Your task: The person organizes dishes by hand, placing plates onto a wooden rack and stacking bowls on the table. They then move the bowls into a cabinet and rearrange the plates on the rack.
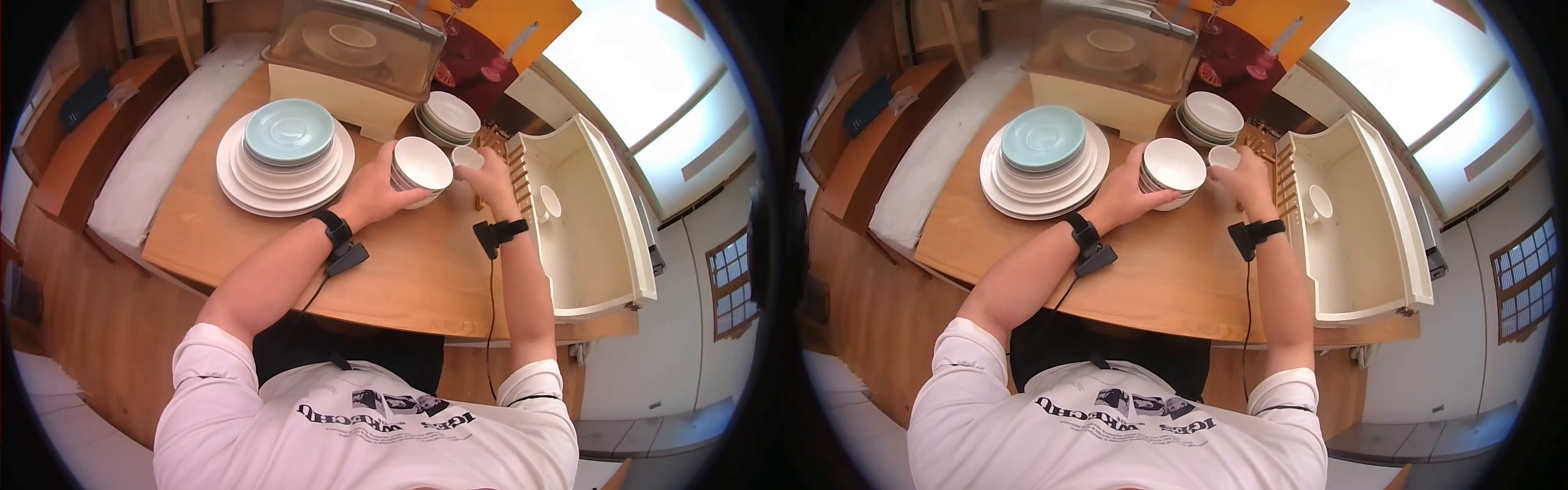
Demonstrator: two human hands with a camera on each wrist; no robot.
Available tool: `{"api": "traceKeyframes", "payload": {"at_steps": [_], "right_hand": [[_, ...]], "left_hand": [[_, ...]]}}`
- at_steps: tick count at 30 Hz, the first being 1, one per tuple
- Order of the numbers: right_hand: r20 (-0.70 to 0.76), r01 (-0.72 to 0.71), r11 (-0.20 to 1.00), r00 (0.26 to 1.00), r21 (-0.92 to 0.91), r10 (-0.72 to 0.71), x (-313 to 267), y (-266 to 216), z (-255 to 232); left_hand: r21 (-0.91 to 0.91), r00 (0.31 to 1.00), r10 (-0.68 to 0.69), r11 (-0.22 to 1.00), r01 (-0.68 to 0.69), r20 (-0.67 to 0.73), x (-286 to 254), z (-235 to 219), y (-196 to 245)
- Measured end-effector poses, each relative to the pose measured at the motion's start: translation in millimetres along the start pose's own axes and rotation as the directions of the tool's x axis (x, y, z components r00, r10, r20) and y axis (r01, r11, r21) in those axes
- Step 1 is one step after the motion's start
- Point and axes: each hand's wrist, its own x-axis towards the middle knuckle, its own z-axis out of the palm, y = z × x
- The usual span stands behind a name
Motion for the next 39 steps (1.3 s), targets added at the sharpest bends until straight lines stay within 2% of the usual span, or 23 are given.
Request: {"api": "traceKeyframes", "payload": {"at_steps": [3, 6, 9, 12, 15, 18, 21, 24, 31, 34, 35, 36, 38, 39], "right_hand": [[0.065, -0.049, 0.998, 0.997, 0.043, 0.046, -5.1, 1.8, 12.2], [0.030, 0.074, 0.997, 0.997, -0.010, -0.073, 5.0, 22.4, 31.1], [-0.041, 0.137, 0.989, 0.989, -0.063, -0.140, 7.7, 33.4, 44.0], [0.011, 0.148, 0.989, 0.989, -0.002, -0.148, 8.2, 32.3, 38.9], [-0.184, 0.202, 0.979, 0.964, 0.029, -0.193, 13.0, 18.6, 33.2], [-0.090, 0.272, 0.903, 0.962, 0.333, -0.257, 8.5, -15.6, 24.8], [0.088, 0.406, 0.881, 0.895, 0.243, -0.436, -12.5, -59.1, 21.3], [0.229, 0.453, 0.890, 0.863, 0.040, -0.450, -24.4, -81.6, 25.0], [0.115, 0.471, 0.860, 0.860, 0.196, -0.497, -16.9, -80.1, 23.8], [0.001, 0.332, 0.884, 0.936, 0.329, -0.352, -3.0, -70.4, 8.9], [-0.078, 0.308, 0.896, 0.951, 0.320, -0.299, 0.8, -68.1, 1.4], [-0.144, 0.326, 0.904, 0.944, 0.276, -0.297, 0.8, -72.6, -11.9], [-0.171, 0.212, 0.971, 0.966, 0.106, -0.192, 12.7, -56.8, -19.5], [-0.160, 0.193, 0.980, 0.970, 0.046, -0.184, 13.5, -48.3, -19.4]], "left_hand": [[0.017, 1.000, -0.011, 1.000, 0.011, -0.012, -1.3, -0.4, 2.6], [0.008, 1.000, -0.008, 1.000, 0.008, -0.019, -1.7, -3.0, 7.3], [0.021, 0.998, 0.021, 1.000, -0.020, -0.065, -1.1, -0.7, 2.9], [0.040, 0.995, 0.047, 0.998, -0.043, -0.087, -0.5, 0.4, -0.7], [0.078, 0.987, 0.106, 0.992, -0.096, -0.123, 0.9, 4.3, -9.1], [0.042, 0.990, 0.094, 0.995, -0.089, -0.108, 0.5, 3.5, -8.8], [0.068, 0.994, 0.068, 0.996, -0.062, -0.089, -1.0, 1.9, -4.5], [-0.047, 0.999, 0.014, 0.999, -0.016, -0.035, 0.2, -2.9, 1.3], [0.014, 0.999, -0.009, 1.000, 0.010, -0.043, -0.7, -2.5, 0.1], [0.063, 0.998, -0.023, 0.998, 0.026, -0.055, -2.7, -1.5, -0.5], [0.061, 0.998, -0.022, 0.998, 0.026, -0.058, -3.0, -0.9, -1.2], [0.060, 0.998, -0.022, 0.998, 0.026, -0.060, -3.0, -0.8, -2.1], [0.079, 0.998, -0.002, 0.997, 0.007, -0.068, -2.2, 1.1, -7.2], [0.089, 0.997, 0.012, 0.996, -0.005, -0.072, -1.6, 1.7, -8.6]]}}
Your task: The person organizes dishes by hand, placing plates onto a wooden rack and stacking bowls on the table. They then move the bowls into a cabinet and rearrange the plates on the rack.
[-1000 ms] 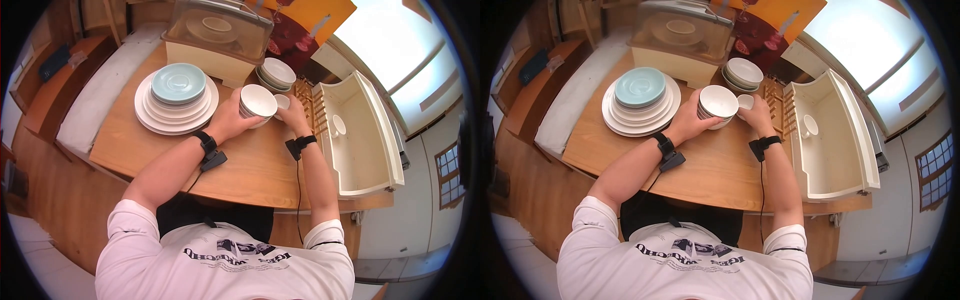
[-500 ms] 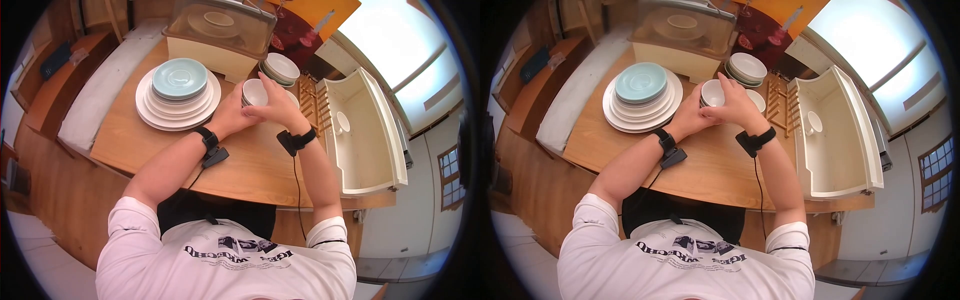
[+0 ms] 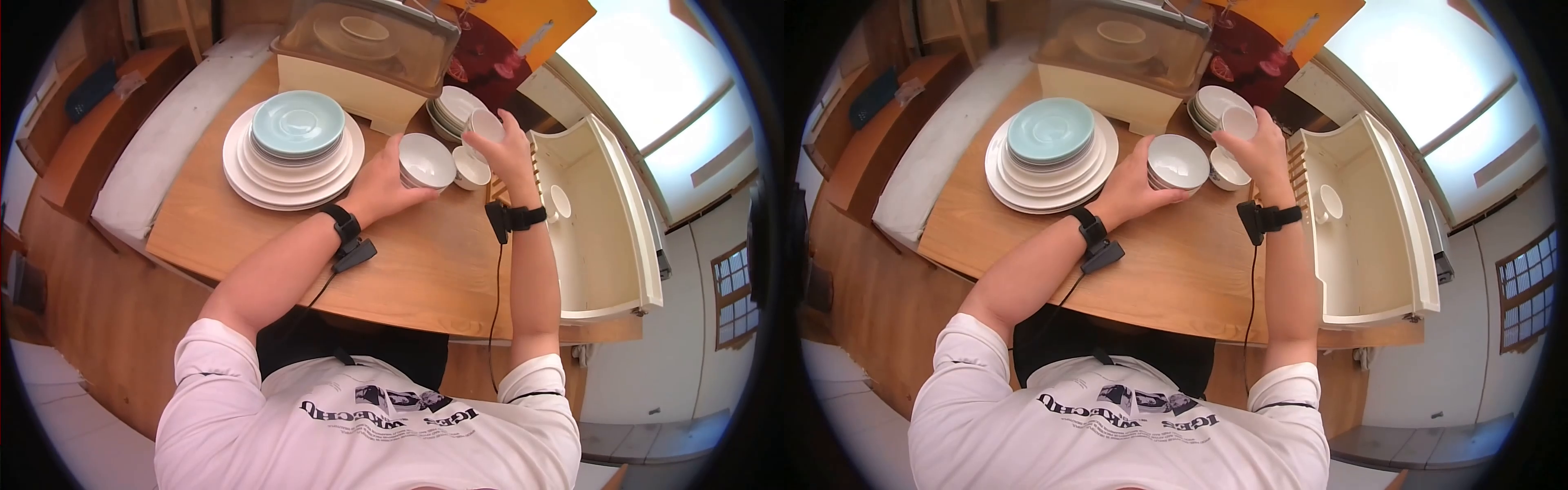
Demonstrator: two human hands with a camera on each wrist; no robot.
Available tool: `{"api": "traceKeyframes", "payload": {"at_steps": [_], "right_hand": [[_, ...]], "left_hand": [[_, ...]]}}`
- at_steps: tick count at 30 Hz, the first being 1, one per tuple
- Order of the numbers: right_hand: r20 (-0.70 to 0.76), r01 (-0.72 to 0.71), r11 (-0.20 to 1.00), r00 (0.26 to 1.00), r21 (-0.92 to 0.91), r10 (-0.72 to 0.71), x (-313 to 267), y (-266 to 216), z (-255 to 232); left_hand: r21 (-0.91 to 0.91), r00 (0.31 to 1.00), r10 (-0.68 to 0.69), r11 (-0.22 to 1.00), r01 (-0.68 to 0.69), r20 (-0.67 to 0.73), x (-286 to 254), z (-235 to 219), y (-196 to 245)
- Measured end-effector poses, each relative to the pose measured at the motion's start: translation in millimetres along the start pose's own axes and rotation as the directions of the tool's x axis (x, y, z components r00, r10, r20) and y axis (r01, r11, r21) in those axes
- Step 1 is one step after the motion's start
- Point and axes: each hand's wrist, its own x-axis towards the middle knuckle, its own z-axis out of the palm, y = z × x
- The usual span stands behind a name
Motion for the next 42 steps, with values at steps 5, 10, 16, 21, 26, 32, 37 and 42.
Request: {"api": "traceKeyframes", "payload": {"at_steps": [5, 10, 16, 21, 26, 32, 37, 42], "right_hand": [[0.170, -0.075, 0.992, 0.981, -0.098, 0.091, -0.3, 28.0, 9.0], [0.176, -0.058, 0.986, 0.981, -0.157, 0.086, -8.1, 58.7, 34.6], [0.163, -0.072, 0.987, 0.982, -0.143, 0.095, -9.4, 71.6, 47.9], [-0.065, 0.112, 0.991, 0.991, -0.072, -0.117, -14.7, 36.0, 42.8], [0.364, 0.272, 0.940, 0.871, 0.204, -0.331, -31.8, -25.6, 27.8], [0.514, 0.233, 0.970, 0.824, 0.074, -0.237, -40.1, -38.4, 28.3], [0.513, 0.170, 0.985, 0.845, 0.013, -0.153, -41.6, -45.6, 24.1], [0.340, 0.096, 0.988, 0.931, 0.120, -0.132, -31.3, -41.0, 10.1]], "left_hand": [[-0.020, 1.000, -0.014, 1.000, 0.015, 0.015, 0.0, -2.9, 4.2], [-0.012, 1.000, 0.003, 1.000, -0.003, -0.003, -0.2, -0.1, 0.1], [-0.015, 1.000, -0.003, 1.000, 0.004, 0.014, 1.0, -0.9, 0.5], [0.007, 1.000, -0.003, 1.000, 0.003, 0.010, 0.5, 0.5, -0.6], [-0.071, 0.996, -0.033, 0.997, 0.039, 0.087, 0.8, 0.3, 0.8], [-0.119, 0.985, 0.037, 0.993, -0.017, 0.170, 1.8, 0.2, -1.7], [-0.102, 0.987, 0.060, 0.994, -0.045, 0.150, 1.4, 1.9, 0.1], [-0.051, 0.986, 0.014, 0.999, -0.006, 0.167, 0.0, 2.0, -0.4]]}}
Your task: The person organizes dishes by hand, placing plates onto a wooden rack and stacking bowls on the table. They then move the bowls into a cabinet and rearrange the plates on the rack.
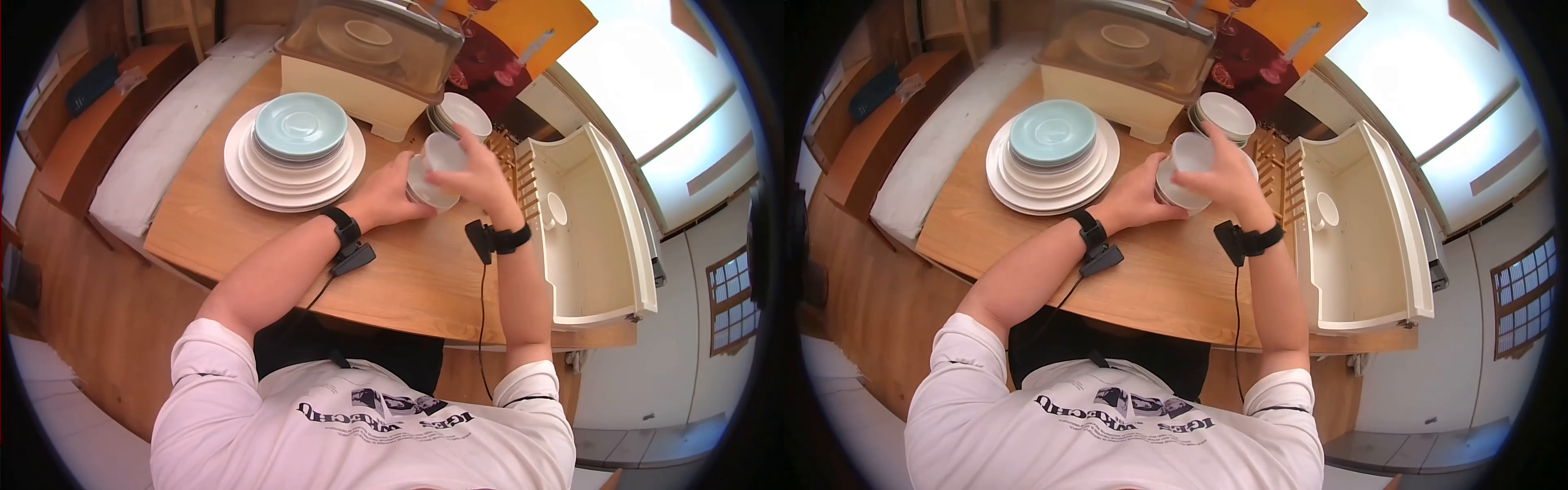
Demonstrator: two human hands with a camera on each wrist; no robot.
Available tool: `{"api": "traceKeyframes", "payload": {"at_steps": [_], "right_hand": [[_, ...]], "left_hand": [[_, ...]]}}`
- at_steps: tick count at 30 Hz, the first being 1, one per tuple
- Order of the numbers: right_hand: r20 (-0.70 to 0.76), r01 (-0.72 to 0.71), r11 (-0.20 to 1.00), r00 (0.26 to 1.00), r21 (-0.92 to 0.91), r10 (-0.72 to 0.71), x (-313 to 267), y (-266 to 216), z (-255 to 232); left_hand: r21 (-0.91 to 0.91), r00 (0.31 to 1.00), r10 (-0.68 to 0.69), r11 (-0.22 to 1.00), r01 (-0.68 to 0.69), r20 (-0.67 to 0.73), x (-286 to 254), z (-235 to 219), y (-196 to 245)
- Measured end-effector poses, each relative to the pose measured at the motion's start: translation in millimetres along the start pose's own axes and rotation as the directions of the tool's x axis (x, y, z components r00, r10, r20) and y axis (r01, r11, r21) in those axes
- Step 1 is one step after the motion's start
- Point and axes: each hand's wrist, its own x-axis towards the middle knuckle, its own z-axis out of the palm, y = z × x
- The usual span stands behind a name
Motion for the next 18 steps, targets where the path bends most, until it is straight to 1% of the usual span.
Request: {"api": "traceKeyframes", "payload": {"at_steps": [2, 3, 5, 6, 8, 9, 12, 14, 18], "right_hand": [[-0.133, -0.048, 0.998, 0.990, 0.046, 0.054, 4.9, 8.1, -11.1], [-0.192, -0.071, 0.997, 0.979, -0.012, 0.068, 7.3, 13.2, -15.1], [-0.312, -0.125, 0.984, 0.947, -0.126, 0.080, 12.4, 26.3, -21.9], [-0.352, -0.174, 0.966, 0.931, -0.190, 0.098, 15.5, 44.9, -19.9], [-0.335, -0.236, 0.936, 0.932, -0.262, 0.141, 18.7, 68.5, -18.0], [-0.327, -0.265, 0.918, 0.931, -0.296, 0.164, 19.6, 71.6, -18.0], [-0.225, -0.359, 0.918, 0.921, -0.169, 0.319, 20.0, 78.1, -18.2], [-0.219, -0.356, 0.922, 0.922, -0.154, 0.319, 22.6, 94.5, -11.3], [-0.157, -0.347, 0.932, 0.931, -0.102, 0.329, 19.8, 78.8, -10.6]], "left_hand": [[0.013, 1.000, 0.017, 1.000, -0.017, -0.003, 0.1, -0.1, 0.4], [0.019, 1.000, 0.026, 0.999, -0.026, -0.004, 0.3, 0.1, 0.2], [0.044, 0.998, 0.036, 0.998, -0.034, -0.049, 0.1, 5.0, -4.1], [0.056, 0.996, 0.043, 0.998, -0.039, -0.074, 0.4, 6.6, -5.3], [0.036, 0.997, 0.045, 0.998, -0.043, -0.062, 0.4, 2.9, -0.8], [0.027, 0.997, 0.045, 0.999, -0.043, -0.056, 0.4, 1.4, 0.5], [0.064, 0.994, 0.054, 0.997, -0.048, -0.095, 1.2, 3.3, -2.1], [0.074, 0.995, 0.026, 0.997, -0.019, -0.093, 1.0, 3.0, -2.5], [0.094, 0.994, 0.022, 0.995, -0.012, -0.104, 0.7, 3.3, -2.6]]}}
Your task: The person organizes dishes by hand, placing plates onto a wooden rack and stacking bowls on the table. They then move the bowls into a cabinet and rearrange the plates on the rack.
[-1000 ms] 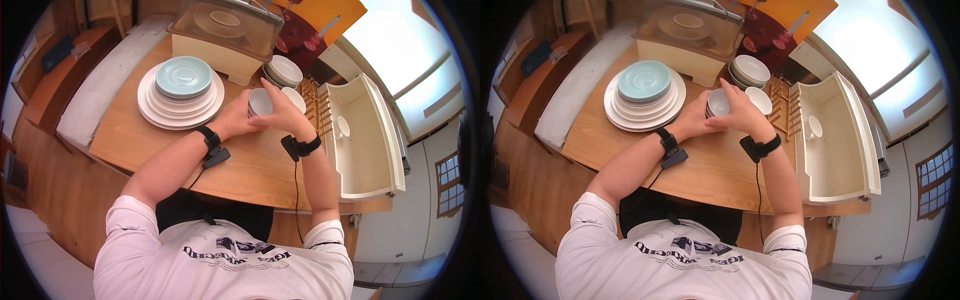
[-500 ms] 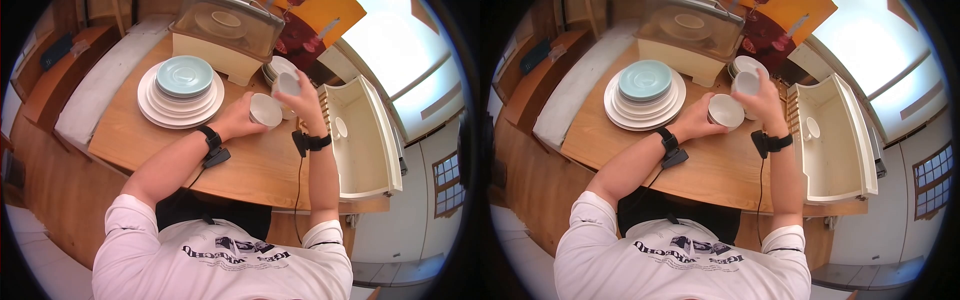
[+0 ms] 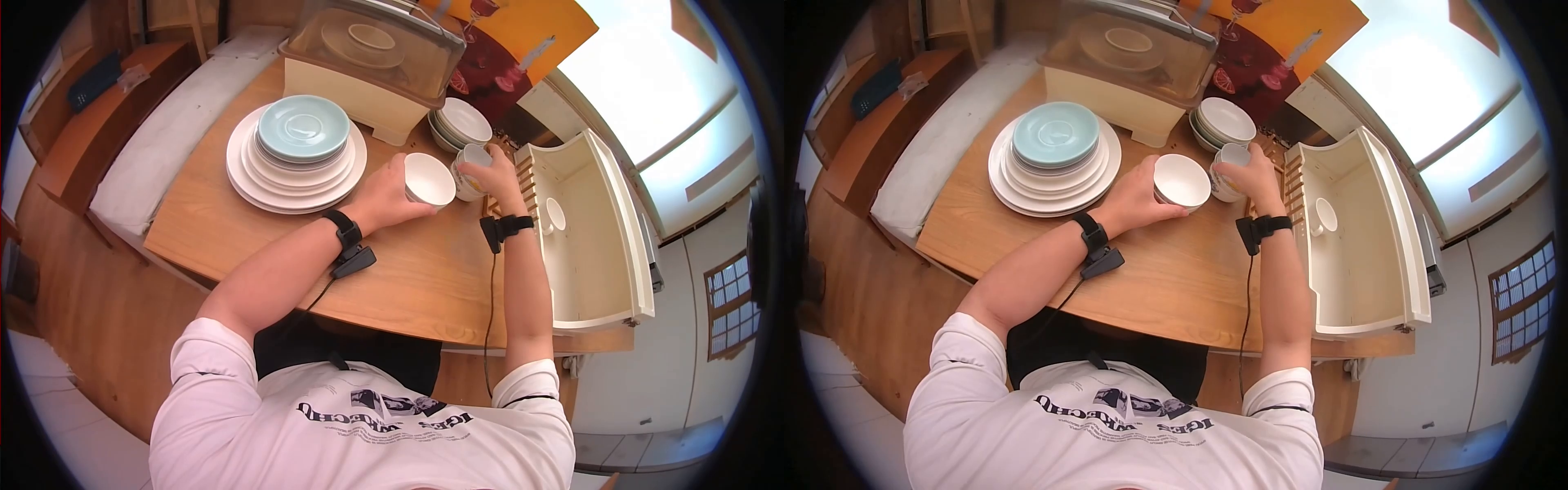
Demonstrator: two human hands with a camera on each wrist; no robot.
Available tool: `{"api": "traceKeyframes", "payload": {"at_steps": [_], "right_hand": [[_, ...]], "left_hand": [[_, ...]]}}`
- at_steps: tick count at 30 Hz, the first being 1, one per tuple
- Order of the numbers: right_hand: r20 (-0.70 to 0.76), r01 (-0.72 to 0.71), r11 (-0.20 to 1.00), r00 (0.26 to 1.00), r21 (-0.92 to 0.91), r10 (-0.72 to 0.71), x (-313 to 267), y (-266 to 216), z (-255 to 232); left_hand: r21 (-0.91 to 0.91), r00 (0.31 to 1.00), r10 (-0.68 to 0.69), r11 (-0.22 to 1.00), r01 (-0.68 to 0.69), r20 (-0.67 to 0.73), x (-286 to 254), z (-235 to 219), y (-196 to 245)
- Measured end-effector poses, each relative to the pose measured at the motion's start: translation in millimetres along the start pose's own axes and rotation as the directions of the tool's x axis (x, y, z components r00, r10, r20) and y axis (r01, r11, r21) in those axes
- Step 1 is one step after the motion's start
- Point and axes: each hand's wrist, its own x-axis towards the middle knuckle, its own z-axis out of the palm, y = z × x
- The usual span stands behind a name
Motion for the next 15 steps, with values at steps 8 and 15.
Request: {"api": "traceKeyframes", "payload": {"at_steps": [8, 15], "right_hand": [[0.053, 0.064, 0.997, 0.997, -0.052, -0.061, 2.9, 2.6, 1.7], [0.105, 0.116, 0.993, 0.988, 0.012, -0.116, 7.2, 17.7, 2.5]], "left_hand": [[-0.016, 1.000, 0.022, 1.000, -0.022, 0.006, -0.4, -1.5, 0.3], [-0.009, 1.000, 0.020, 1.000, -0.020, 0.002, 0.5, 0.1, -2.4]]}}
